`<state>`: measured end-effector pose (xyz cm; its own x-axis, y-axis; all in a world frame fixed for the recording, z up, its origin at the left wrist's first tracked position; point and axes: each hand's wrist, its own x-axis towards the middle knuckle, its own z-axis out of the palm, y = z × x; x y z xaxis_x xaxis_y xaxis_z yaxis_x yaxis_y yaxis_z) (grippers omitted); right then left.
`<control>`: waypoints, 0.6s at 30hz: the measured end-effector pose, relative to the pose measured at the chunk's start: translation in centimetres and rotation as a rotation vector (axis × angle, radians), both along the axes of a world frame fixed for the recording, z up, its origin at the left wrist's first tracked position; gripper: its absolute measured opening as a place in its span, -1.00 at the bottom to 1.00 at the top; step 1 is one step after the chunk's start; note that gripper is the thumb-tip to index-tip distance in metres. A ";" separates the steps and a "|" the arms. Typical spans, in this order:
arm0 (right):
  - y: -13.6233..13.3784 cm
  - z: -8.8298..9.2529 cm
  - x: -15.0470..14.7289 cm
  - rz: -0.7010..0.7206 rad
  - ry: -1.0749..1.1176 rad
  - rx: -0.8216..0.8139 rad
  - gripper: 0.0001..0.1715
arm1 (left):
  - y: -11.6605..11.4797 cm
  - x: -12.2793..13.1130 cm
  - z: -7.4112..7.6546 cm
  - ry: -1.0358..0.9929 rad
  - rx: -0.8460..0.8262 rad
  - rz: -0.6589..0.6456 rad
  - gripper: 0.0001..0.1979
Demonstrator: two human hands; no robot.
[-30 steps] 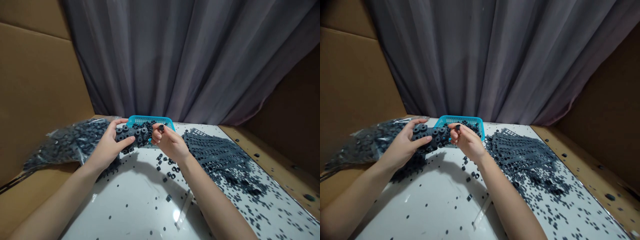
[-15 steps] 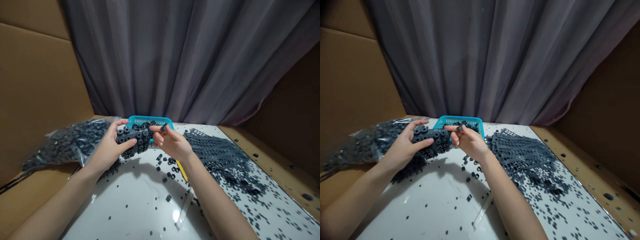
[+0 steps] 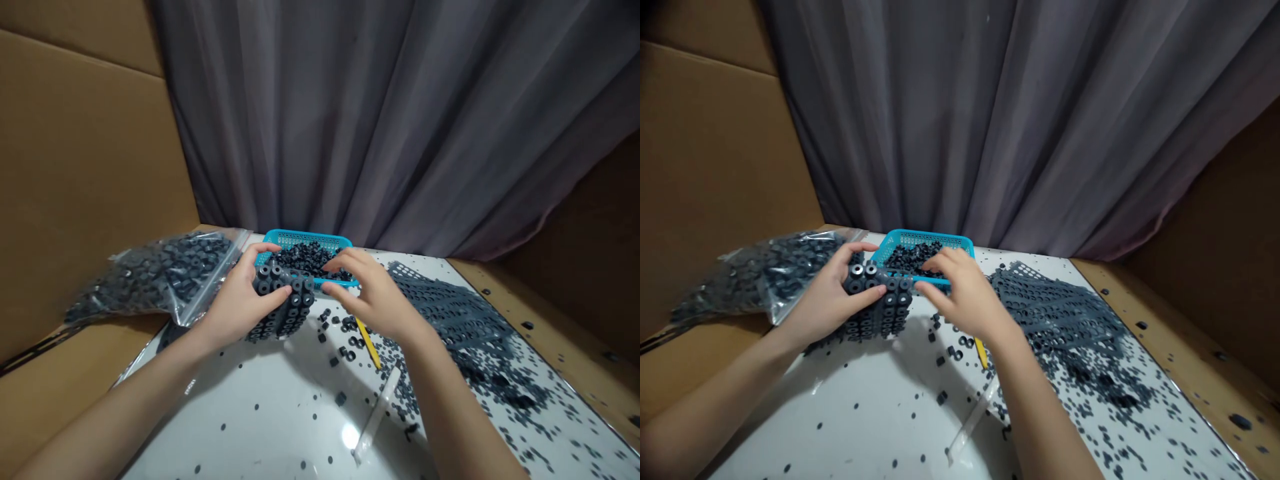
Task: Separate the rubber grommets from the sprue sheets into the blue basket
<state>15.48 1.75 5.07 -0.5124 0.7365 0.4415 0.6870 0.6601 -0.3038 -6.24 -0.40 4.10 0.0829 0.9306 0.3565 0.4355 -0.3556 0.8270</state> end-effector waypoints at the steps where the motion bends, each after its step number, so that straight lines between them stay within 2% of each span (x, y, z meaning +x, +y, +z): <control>1: -0.6 0.4 -0.8 0.039 -0.024 0.054 -0.73 | -0.2 0.2 0.0 0.035 -0.001 -0.006 -0.55; 5: -1.7 0.7 -2.6 0.084 -0.222 0.155 -0.75 | -1.0 1.1 -0.1 0.132 -0.036 -0.039 -0.55; 11: -1.7 0.3 -2.5 0.085 -0.300 0.120 -0.75 | -1.6 1.5 -0.2 0.149 -0.137 -0.100 -0.52; 15: -1.6 0.4 -2.5 0.151 -0.227 -0.037 -0.78 | -1.4 1.2 -0.2 0.165 -0.139 -0.192 -0.53; 18: -1.1 0.3 -2.0 0.297 -0.034 -0.261 -0.71 | -0.8 0.8 -0.2 0.169 -0.083 -0.303 -0.69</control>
